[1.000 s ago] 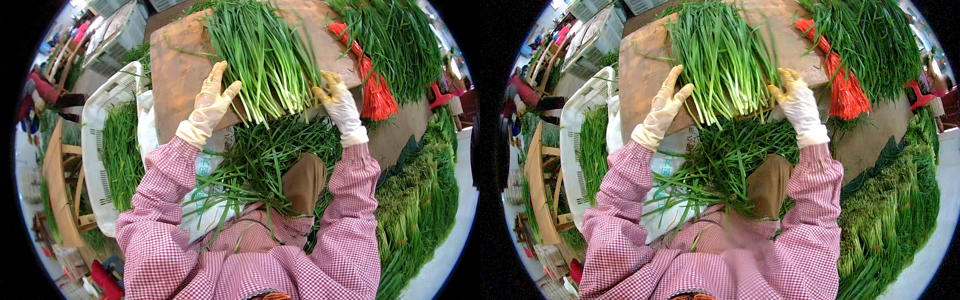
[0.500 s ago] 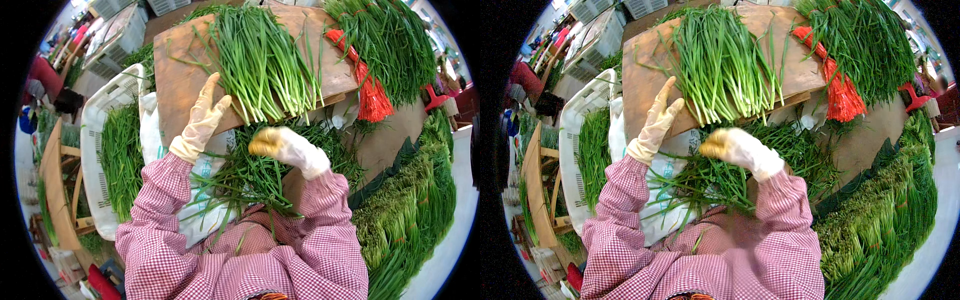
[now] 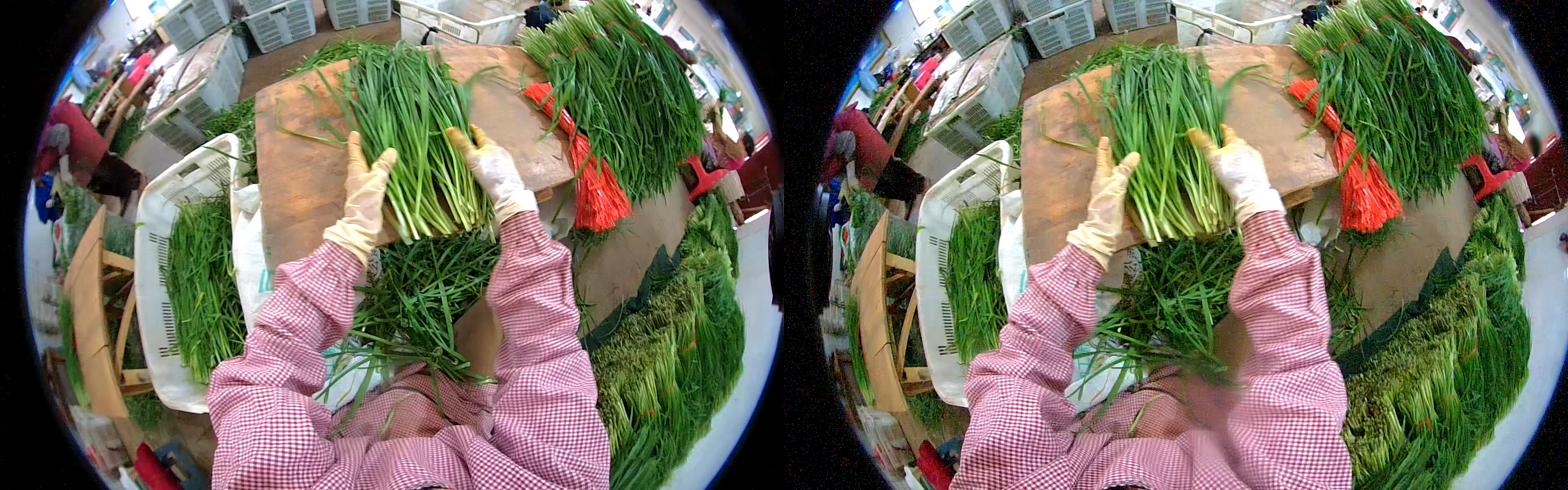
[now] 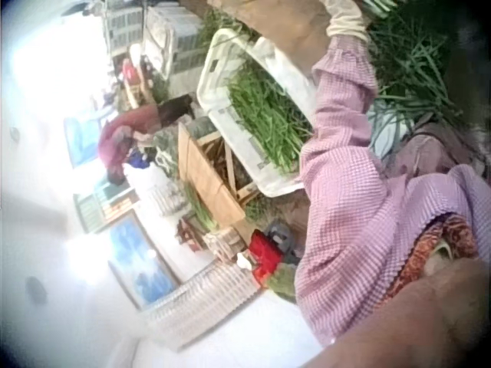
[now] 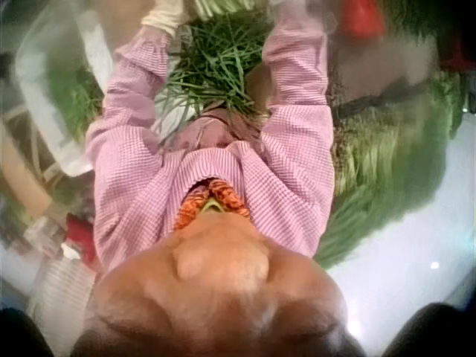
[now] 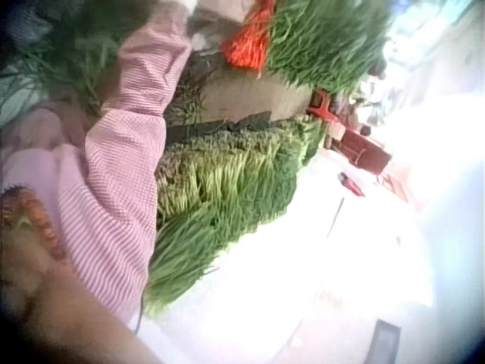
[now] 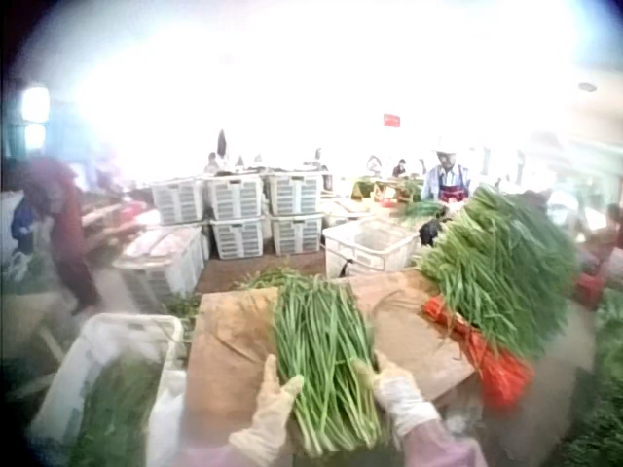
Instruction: The person sorts bunches of green leafy vegetables by hand, removing loose or damaged leaves and placing the organized bundles into a plastic basket.
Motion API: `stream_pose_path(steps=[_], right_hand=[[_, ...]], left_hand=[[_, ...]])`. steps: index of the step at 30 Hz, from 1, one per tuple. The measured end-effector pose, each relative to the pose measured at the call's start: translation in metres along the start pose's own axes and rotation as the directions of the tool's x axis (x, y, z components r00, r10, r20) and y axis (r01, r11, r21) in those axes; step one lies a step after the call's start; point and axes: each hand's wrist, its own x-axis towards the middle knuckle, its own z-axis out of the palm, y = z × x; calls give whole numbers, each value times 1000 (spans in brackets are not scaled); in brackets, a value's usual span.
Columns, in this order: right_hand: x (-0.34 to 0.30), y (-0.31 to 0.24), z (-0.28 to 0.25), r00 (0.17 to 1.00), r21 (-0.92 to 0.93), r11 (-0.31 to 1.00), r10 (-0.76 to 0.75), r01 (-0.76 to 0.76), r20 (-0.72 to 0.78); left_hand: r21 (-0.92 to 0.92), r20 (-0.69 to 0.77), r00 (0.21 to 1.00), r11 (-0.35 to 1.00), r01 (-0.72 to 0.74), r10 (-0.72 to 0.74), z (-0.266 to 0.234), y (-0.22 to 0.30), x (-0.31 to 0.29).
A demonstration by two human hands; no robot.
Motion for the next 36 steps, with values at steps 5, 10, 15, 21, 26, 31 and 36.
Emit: stream_pose_path(steps=[5, 10, 15, 21, 26, 31, 36], right_hand=[[-49, -30, 38, 993, 529, 848, -85, 26, 87], [-144, -32, 43, 921, 920, 66, -18, -387, 389], [-212, -14, 43, 882, 880, -49, -14, -472, 471], [-221, -10, 43, 809, 782, 268, -15, -563, 588], [-224, -8, 41, 775, 773, 150, -60, -616, 629], [-227, -13, 51, 830, 792, 257, 85, -553, 552], [-239, -19, 47, 866, 853, 151, 50, -500, 498]], left_hand=[[-399, 60, 998, 916, 31, -8, 0, 2, -20], [-590, 265, 943, 740, 323, -201, -9, 21, -100], [-506, 373, 838, 670, 543, -398, -43, 29, -164], [-441, 468, 764, 632, 637, -444, -54, 42, -185], [-337, 479, 781, 737, 586, -401, -53, 37, -184], [-171, 385, 823, 844, 508, -417, -53, 22, -192], [-291, 264, 877, 834, 469, -401, -52, 13, -202]])
